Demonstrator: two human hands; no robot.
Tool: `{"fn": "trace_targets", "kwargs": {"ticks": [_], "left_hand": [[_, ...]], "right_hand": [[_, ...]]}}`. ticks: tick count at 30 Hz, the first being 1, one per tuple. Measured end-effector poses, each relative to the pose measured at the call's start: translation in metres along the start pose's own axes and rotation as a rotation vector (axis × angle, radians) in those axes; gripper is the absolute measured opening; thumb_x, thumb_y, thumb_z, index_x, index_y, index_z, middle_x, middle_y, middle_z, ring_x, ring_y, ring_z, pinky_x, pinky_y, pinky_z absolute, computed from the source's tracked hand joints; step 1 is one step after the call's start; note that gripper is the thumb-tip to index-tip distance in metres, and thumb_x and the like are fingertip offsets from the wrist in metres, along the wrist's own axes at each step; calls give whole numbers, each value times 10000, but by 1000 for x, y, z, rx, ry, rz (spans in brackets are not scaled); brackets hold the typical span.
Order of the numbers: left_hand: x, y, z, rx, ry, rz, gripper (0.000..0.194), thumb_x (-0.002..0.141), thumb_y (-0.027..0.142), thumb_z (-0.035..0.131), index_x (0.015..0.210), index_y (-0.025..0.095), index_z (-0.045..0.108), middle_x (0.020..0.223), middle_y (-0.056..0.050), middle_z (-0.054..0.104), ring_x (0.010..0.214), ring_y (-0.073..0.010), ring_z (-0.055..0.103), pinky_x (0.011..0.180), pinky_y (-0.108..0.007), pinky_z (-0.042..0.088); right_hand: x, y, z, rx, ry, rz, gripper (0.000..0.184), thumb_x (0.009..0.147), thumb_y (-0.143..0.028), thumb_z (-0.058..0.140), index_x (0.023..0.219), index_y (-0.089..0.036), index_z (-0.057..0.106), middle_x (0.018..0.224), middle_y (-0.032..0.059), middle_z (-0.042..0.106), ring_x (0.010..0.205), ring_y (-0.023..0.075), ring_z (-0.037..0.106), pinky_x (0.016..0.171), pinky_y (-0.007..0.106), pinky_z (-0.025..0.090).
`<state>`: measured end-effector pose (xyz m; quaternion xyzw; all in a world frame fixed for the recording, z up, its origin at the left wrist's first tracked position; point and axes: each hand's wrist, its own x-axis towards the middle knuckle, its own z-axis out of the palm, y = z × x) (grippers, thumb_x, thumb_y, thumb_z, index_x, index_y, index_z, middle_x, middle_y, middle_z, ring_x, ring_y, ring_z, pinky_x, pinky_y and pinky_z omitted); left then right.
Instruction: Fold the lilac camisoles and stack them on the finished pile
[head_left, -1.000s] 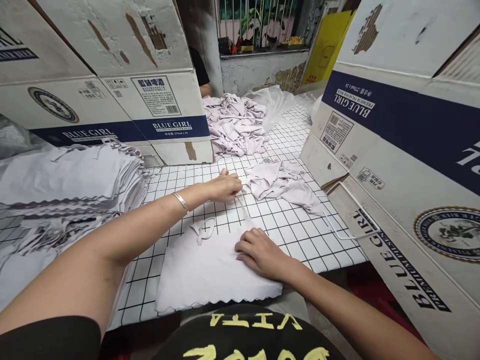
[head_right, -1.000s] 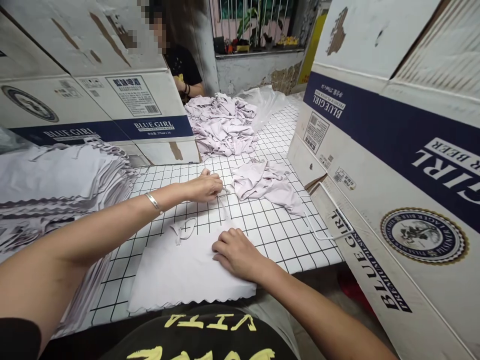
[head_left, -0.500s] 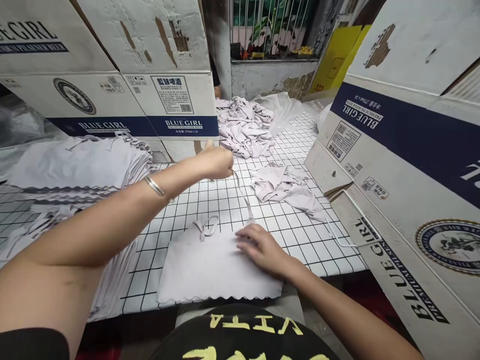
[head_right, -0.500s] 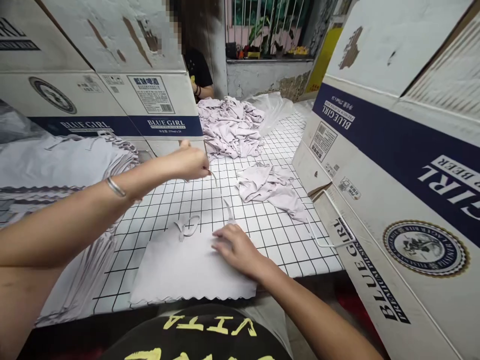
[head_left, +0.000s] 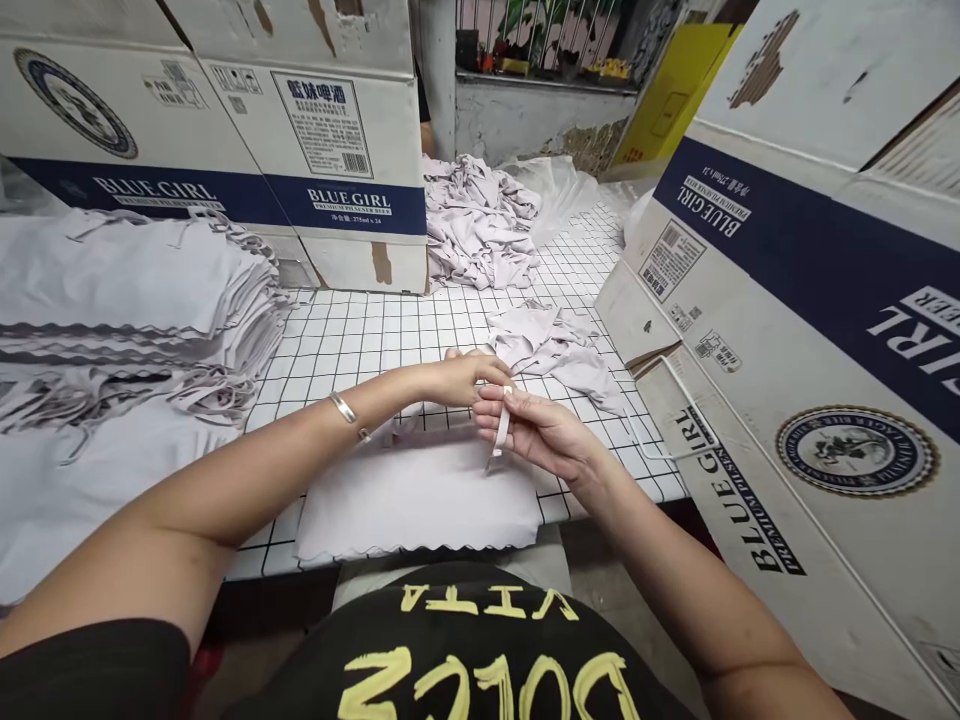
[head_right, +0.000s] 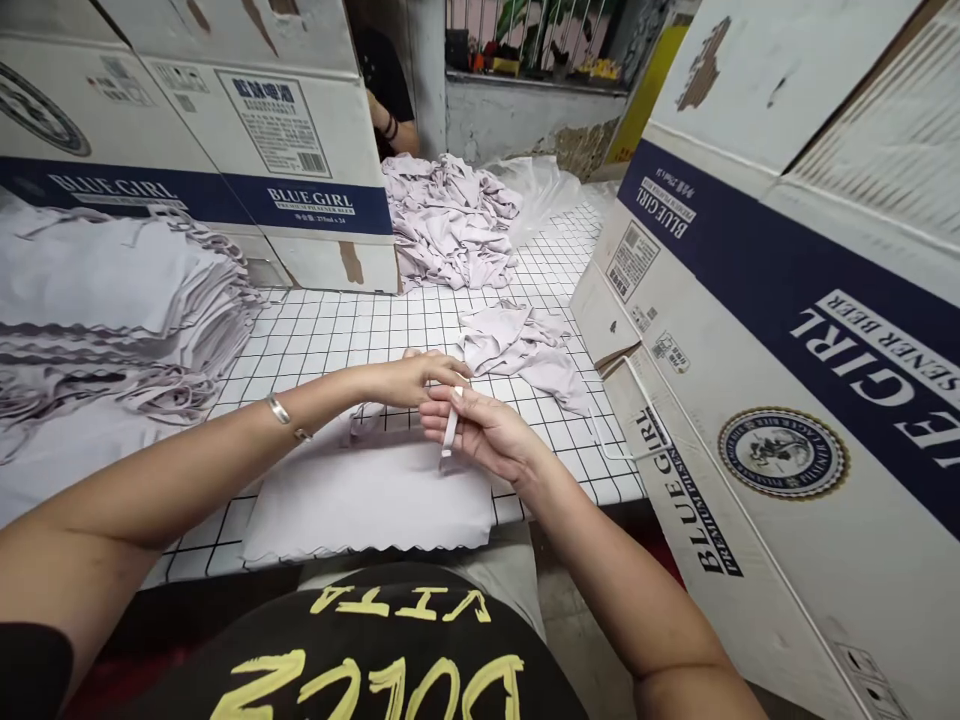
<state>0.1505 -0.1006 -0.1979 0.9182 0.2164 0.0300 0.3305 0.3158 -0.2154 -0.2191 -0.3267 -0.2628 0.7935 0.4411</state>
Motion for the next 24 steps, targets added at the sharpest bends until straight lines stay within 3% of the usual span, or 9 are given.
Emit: {"fn": "trace_targets", "kwargs": {"ticks": [2, 5, 9, 12, 15, 17, 20, 22, 24], "left_hand": [[9, -9, 12, -50, 111, 0, 228, 845, 259, 560, 972, 238, 749, 1201, -44, 652, 1202, -250, 492, 1068, -451, 235], [20, -25, 17, -125, 255, -54, 207, 838, 286, 578, 908, 224, 763, 1090, -34, 694, 1109, -225, 556, 1031, -399, 288], [25, -33, 15, -130, 258, -167, 207, 837, 302, 570, 884, 232, 758, 1059, -23, 688, 1082, -236, 558, 1011, -440, 269], [14, -21, 19, -22, 307, -332, 188, 834, 278, 575, 917, 223, 734, 1085, -44, 658, 1080, -255, 539, 991, -490, 228], [-13, 1, 37, 100, 410, -452, 169, 852, 298, 572, 925, 190, 680, 1028, -63, 642, 1024, -258, 533, 936, -465, 256], [-36, 15, 56, 112, 361, -463, 195, 879, 360, 554, 888, 185, 640, 957, -56, 647, 972, -256, 530, 902, -449, 266], [-65, 25, 89, 139, 287, -492, 246, 871, 426, 581, 950, 194, 605, 986, -69, 646, 986, -278, 505, 876, -451, 256], [-74, 27, 105, 170, 303, -512, 264, 866, 415, 601, 1019, 201, 582, 1048, -84, 634, 1027, -292, 482, 870, -447, 250], [-76, 26, 113, 156, 298, -526, 213, 872, 376, 602, 994, 204, 576, 1050, -78, 626, 1038, -287, 472, 857, -432, 249]], "right_hand": [[-6, -1, -2, -78, 28, -7, 215, 847, -248, 659, 1028, -132, 670, 946, 87, 723, 887, 171, 681, 898, 347, 526], [-18, 1, -10, -292, 22, 58, 247, 820, -329, 703, 966, -130, 692, 889, 88, 734, 837, 170, 686, 856, 330, 522], [-30, 4, -26, -679, -26, 148, 315, 816, -435, 684, 898, -135, 729, 889, 81, 728, 817, 162, 653, 807, 315, 501], [-29, 3, -38, -840, 33, 133, 356, 814, -485, 666, 801, -139, 746, 807, 58, 707, 752, 141, 620, 741, 287, 492], [-25, -2, -47, -681, 178, 96, 348, 822, -483, 659, 861, -149, 747, 686, 15, 649, 582, 82, 547, 559, 220, 450], [-23, -5, -50, -478, 212, 114, 292, 776, -400, 730, 945, -161, 732, 751, 17, 665, 595, 73, 568, 517, 191, 439], [-19, -7, -50, -293, 204, 170, 329, 676, -249, 818, 979, -169, 716, 956, 69, 706, 847, 135, 660, 687, 220, 525], [-16, -4, -48, -282, 206, 162, 285, 693, -264, 811, 946, -169, 722, 1039, 87, 700, 954, 167, 653, 796, 270, 534], [-11, -1, -46, -365, 219, 89, 248, 744, -337, 774, 920, -167, 736, 1029, 78, 695, 909, 152, 643, 788, 278, 525]]}}
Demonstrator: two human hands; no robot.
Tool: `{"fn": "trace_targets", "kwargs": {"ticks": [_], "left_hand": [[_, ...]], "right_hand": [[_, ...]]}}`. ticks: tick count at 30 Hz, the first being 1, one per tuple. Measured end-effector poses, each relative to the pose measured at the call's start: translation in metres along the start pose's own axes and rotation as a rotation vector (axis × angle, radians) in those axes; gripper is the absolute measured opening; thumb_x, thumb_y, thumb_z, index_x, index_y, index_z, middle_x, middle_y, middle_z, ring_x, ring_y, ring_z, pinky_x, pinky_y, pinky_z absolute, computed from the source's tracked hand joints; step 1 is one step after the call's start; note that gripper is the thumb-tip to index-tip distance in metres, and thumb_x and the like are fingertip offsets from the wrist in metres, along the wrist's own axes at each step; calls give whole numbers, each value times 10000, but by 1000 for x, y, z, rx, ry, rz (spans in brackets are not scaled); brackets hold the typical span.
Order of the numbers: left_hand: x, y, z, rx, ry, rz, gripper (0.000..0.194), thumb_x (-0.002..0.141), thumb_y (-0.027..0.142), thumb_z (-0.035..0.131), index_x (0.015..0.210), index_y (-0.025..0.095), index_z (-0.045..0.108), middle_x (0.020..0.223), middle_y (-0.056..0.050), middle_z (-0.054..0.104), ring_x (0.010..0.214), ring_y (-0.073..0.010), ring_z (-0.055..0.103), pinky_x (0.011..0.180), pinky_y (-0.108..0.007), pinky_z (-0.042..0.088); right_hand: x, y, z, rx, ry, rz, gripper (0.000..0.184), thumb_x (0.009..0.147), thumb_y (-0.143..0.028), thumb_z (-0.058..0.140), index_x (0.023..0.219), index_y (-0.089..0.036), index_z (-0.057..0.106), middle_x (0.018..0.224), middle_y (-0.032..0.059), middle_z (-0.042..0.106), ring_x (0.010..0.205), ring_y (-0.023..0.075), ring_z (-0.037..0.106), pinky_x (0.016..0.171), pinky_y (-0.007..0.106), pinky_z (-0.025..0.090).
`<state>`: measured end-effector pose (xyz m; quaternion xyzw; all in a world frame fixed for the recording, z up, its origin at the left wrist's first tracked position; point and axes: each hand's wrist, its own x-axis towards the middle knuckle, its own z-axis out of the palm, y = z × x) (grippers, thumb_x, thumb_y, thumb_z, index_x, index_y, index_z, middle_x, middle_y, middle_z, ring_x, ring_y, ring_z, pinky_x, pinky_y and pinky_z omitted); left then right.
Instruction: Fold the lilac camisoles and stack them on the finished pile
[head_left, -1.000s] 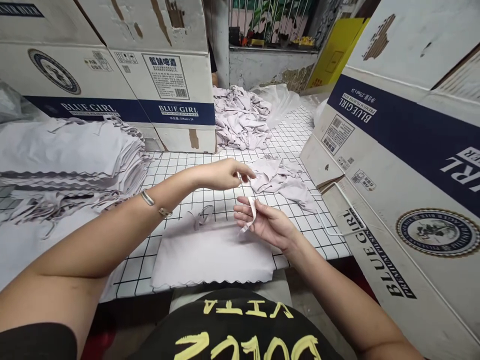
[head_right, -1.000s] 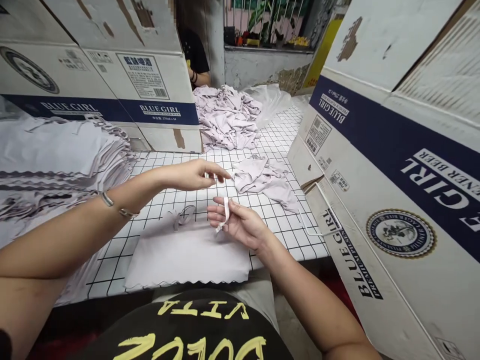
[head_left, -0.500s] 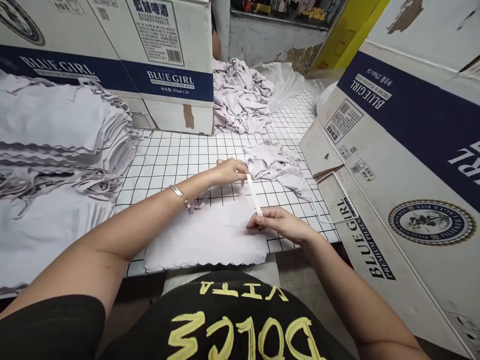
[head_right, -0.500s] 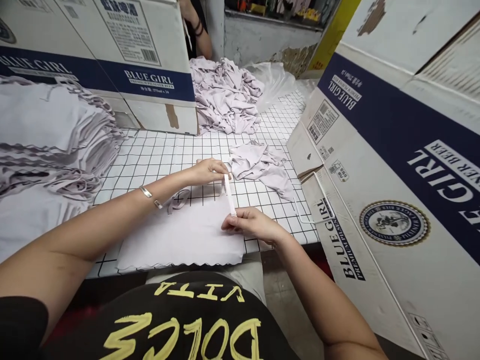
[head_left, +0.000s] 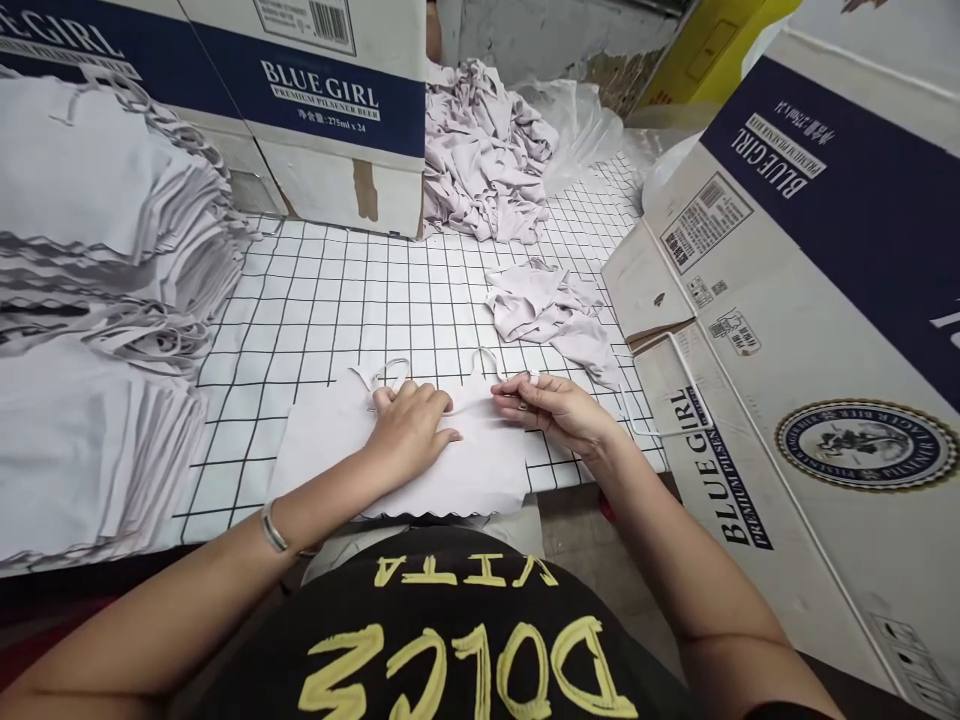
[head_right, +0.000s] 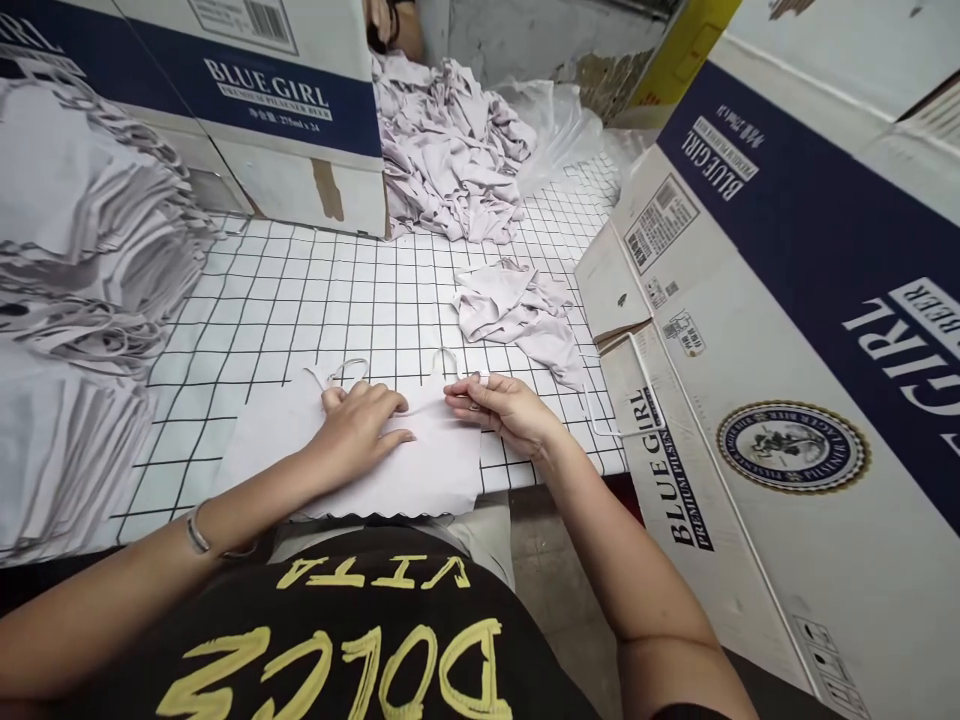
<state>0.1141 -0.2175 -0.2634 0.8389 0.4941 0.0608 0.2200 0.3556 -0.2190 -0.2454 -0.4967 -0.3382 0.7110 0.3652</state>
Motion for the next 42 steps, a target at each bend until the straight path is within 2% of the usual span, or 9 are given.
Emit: {"fn": "trace_targets", "kwargs": {"ticks": [5, 9, 12, 17, 24, 28, 32, 38, 42], "left_hand": [[2, 0, -1, -90, 15, 25, 99, 876, 272, 585, 935, 206, 539, 973, -33, 650, 967, -245, 484, 825, -394, 240], [-4, 0, 0, -36, 108, 22, 126, 868, 280, 597, 961, 211, 547, 979, -47, 666, 953, -257, 488, 823, -409, 225], [-8, 1, 2, -31, 112, 20, 96, 873, 300, 592, 890, 207, 572, 920, -49, 675, 920, -253, 490, 824, -417, 219], [-5, 3, 5, -144, 59, 8, 159, 869, 345, 606, 824, 209, 674, 836, -44, 668, 901, -242, 482, 820, -418, 213], [-2, 4, 6, -260, 76, -36, 173, 860, 357, 613, 830, 235, 731, 877, -30, 640, 932, -229, 484, 837, -421, 207], [-1, 4, 7, -293, 66, -30, 180, 863, 352, 604, 810, 227, 722, 874, -22, 646, 932, -222, 485, 840, -425, 205], [0, 5, 6, -312, 50, -21, 183, 862, 335, 602, 780, 213, 711, 861, -21, 652, 932, -223, 485, 841, -432, 201], [-1, 7, 0, -321, 23, -33, 188, 850, 306, 610, 724, 188, 684, 836, -26, 639, 922, -224, 478, 847, -431, 206], [4, 9, 5, -306, 5, -22, 224, 863, 291, 586, 688, 170, 654, 821, -30, 627, 923, -226, 485, 847, -431, 219]], "right_hand": [[7, 1, 8, -232, 88, -131, 321, 760, -410, 744, 972, -169, 748, 723, 8, 644, 603, 77, 521, 597, 244, 457], [6, 0, 15, -169, 53, -58, 349, 640, -328, 833, 924, -157, 722, 799, 40, 689, 713, 135, 630, 667, 293, 521], [7, 3, 21, -145, 26, -54, 314, 643, -331, 828, 850, -157, 669, 770, 34, 687, 744, 156, 661, 683, 303, 539], [12, 13, 29, -230, -24, -121, 289, 707, -358, 775, 846, -170, 605, 673, 5, 657, 553, 89, 552, 491, 205, 400], [16, 29, 31, -492, -5, -353, 179, 718, -284, 742, 801, -188, 616, 787, -3, 629, 735, 132, 582, 718, 287, 472], [13, 33, 32, -563, -69, -380, 124, 776, -278, 685, 830, -200, 604, 825, 4, 632, 797, 149, 599, 780, 304, 481], [13, 36, 32, -562, -71, -373, 126, 782, -290, 677, 833, -203, 601, 825, 9, 638, 790, 154, 609, 770, 307, 489], [10, 44, 35, -633, 28, -449, 108, 804, -310, 645, 839, -211, 622, 830, 23, 657, 789, 169, 620, 753, 311, 490], [14, 54, 43, -658, 30, -467, 81, 809, -297, 625, 821, -217, 626, 811, 21, 663, 772, 175, 622, 736, 307, 487]]}}
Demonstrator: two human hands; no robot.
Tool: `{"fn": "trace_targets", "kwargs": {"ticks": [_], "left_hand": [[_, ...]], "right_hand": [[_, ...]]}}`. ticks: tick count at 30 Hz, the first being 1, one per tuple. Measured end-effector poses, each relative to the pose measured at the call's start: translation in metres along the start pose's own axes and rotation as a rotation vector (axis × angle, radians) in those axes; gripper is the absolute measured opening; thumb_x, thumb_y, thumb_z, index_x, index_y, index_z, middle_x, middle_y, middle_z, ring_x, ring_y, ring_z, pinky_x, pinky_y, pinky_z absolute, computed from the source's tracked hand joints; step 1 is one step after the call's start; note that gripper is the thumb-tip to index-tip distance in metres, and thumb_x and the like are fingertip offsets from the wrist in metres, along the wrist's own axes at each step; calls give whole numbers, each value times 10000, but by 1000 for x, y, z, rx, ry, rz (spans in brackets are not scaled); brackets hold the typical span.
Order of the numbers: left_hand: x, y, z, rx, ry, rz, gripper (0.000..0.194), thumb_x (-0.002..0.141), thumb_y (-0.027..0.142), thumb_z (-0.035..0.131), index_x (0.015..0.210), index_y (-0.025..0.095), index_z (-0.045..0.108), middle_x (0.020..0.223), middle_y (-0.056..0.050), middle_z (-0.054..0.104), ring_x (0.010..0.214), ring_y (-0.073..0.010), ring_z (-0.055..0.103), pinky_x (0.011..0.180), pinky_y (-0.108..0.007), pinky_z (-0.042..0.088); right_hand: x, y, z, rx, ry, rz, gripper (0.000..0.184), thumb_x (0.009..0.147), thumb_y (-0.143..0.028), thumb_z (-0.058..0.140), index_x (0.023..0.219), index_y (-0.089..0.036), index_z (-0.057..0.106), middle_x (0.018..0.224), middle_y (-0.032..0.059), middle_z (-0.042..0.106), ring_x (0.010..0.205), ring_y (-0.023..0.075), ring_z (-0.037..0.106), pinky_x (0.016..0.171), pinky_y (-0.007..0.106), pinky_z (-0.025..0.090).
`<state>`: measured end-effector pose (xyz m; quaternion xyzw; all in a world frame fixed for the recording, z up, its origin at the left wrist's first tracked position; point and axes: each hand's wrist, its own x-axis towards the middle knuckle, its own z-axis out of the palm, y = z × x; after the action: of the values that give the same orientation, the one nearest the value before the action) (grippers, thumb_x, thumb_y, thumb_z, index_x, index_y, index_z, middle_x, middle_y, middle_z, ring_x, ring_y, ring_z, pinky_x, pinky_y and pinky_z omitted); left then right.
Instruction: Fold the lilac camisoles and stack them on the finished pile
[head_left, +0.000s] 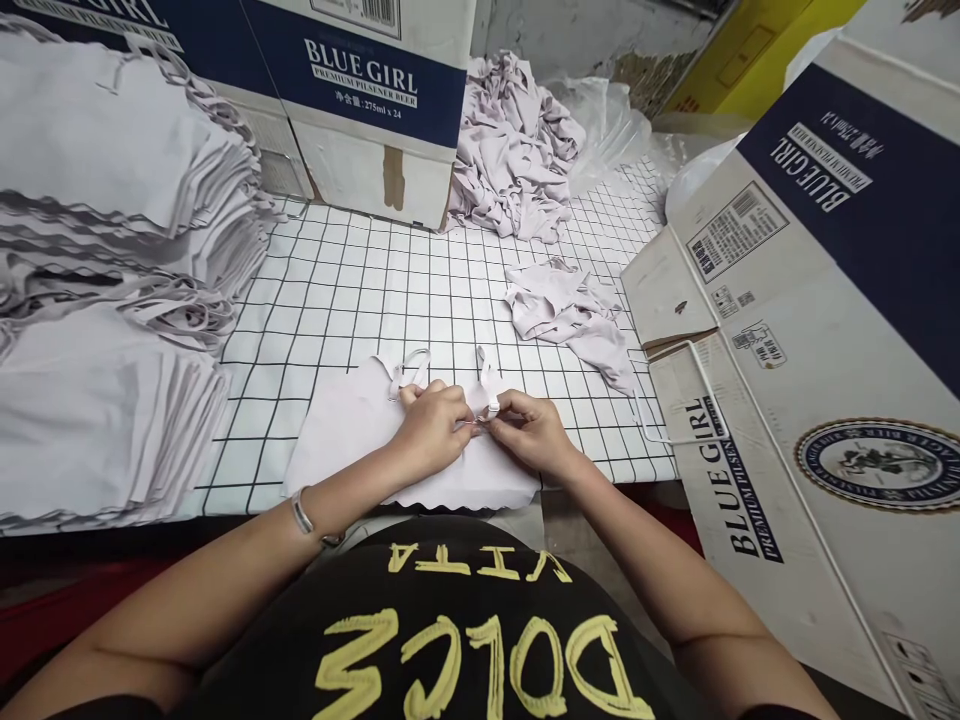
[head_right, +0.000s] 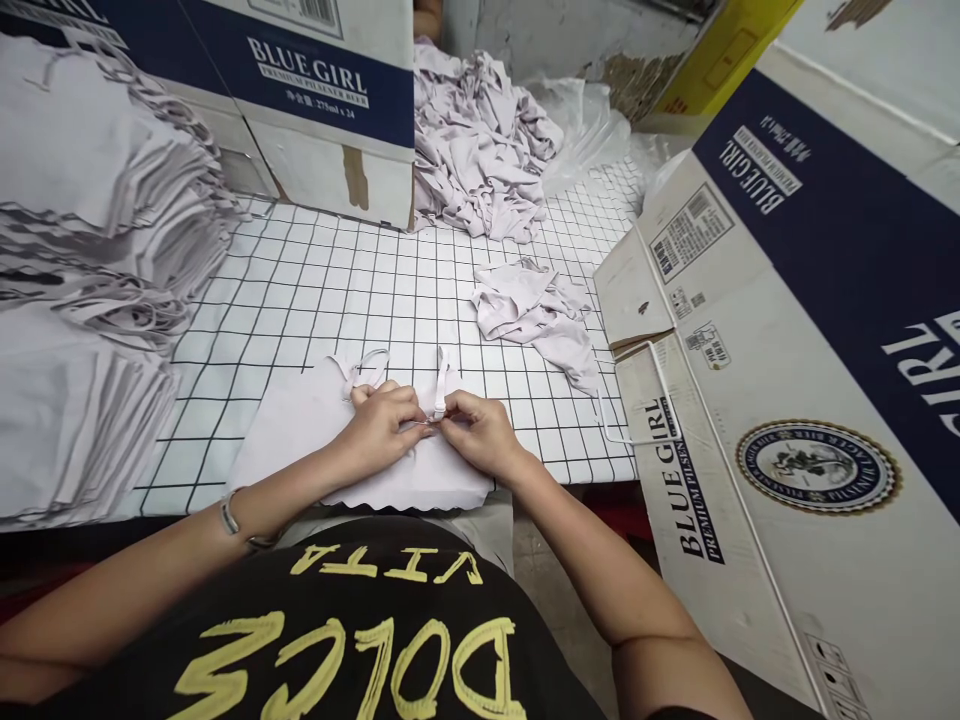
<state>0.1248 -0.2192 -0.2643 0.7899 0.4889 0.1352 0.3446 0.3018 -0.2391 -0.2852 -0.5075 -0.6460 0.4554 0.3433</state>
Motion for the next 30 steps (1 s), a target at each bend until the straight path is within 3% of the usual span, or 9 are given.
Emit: {"fn": "trace_targets", "kwargs": {"ticks": [4, 8, 12, 16, 20, 22, 24, 27, 30], "left_hand": [[-2, -2, -3, 73, 30, -8, 181, 887, 321, 560, 820, 191, 667, 895, -45, 635, 982, -250, 503, 874, -444, 245], [-48, -23, -35, 275, 254, -123, 376, 899, 481, 504, 1162, 217, 554, 1164, -116, 579, 1099, -302, 486, 921, -459, 295], [-110, -61, -57, 501, 297, -477, 392, 894, 546, 428, 1044, 201, 537, 1051, -158, 585, 1023, -372, 514, 829, -495, 363], [-128, -71, -48, 353, 319, -528, 281, 876, 482, 455, 772, 220, 463, 857, -84, 568, 936, -327, 554, 787, -448, 407], [-124, -54, -62, -451, 408, -515, 280, 816, 465, 567, 803, 226, 420, 733, 1, 546, 752, -203, 596, 667, -316, 466], [-124, -48, -92, -873, 375, -462, 330, 764, 434, 666, 884, 229, 437, 754, 19, 579, 693, -158, 608, 606, -262, 478], [-127, -49, -138, -1061, 380, -385, 364, 715, 352, 742, 907, 221, 463, 770, 18, 596, 649, -125, 602, 553, -223, 475], [-136, -64, -227, -990, 453, -273, 267, 703, 206, 755, 857, 174, 540, 775, -7, 598, 641, -102, 588, 532, -197, 475], [-156, -88, -315, -808, 589, -301, 146, 781, 100, 648, 911, 130, 586, 783, 6, 594, 646, -52, 555, 603, -171, 453]], "right_hand": [[5, -4, -2, -82, 106, -3, 123, 828, -335, 610, 866, -221, 585, 815, 25, 650, 767, 178, 611, 729, 311, 471], [-16, -17, -38, -521, 303, 172, 345, 751, -504, 684, 887, -222, 540, 787, 40, 621, 724, 204, 559, 649, 312, 407], [-57, -19, -50, -746, 112, 363, 351, 750, -540, 648, 700, -220, 513, 682, 35, 587, 633, 198, 511, 556, 291, 321], [-75, -19, -28, -526, 131, 355, 256, 813, -426, 558, 676, -223, 483, 656, 21, 551, 627, 184, 504, 577, 301, 360], [-66, -38, -30, 112, 309, 457, 288, 720, -483, 666, 758, -258, 489, 607, -8, 508, 539, 162, 493, 492, 291, 417], [-48, -55, -39, 409, 345, 543, 350, 608, -405, 774, 859, -310, 549, 657, 1, 551, 541, 155, 526, 451, 270, 456], [-15, -79, -43, 566, 336, 566, 413, 540, -285, 816, 895, -339, 612, 708, 15, 571, 548, 123, 535, 433, 211, 483], [52, -130, -29, 682, 200, 477, 240, 609, -162, 773, 792, -271, 662, 780, 36, 598, 629, 91, 578, 531, 142, 533], [117, -185, 10, 764, 59, 362, 100, 763, -94, 672, 774, -191, 652, 770, 32, 621, 652, 69, 600, 582, 131, 535]]}}
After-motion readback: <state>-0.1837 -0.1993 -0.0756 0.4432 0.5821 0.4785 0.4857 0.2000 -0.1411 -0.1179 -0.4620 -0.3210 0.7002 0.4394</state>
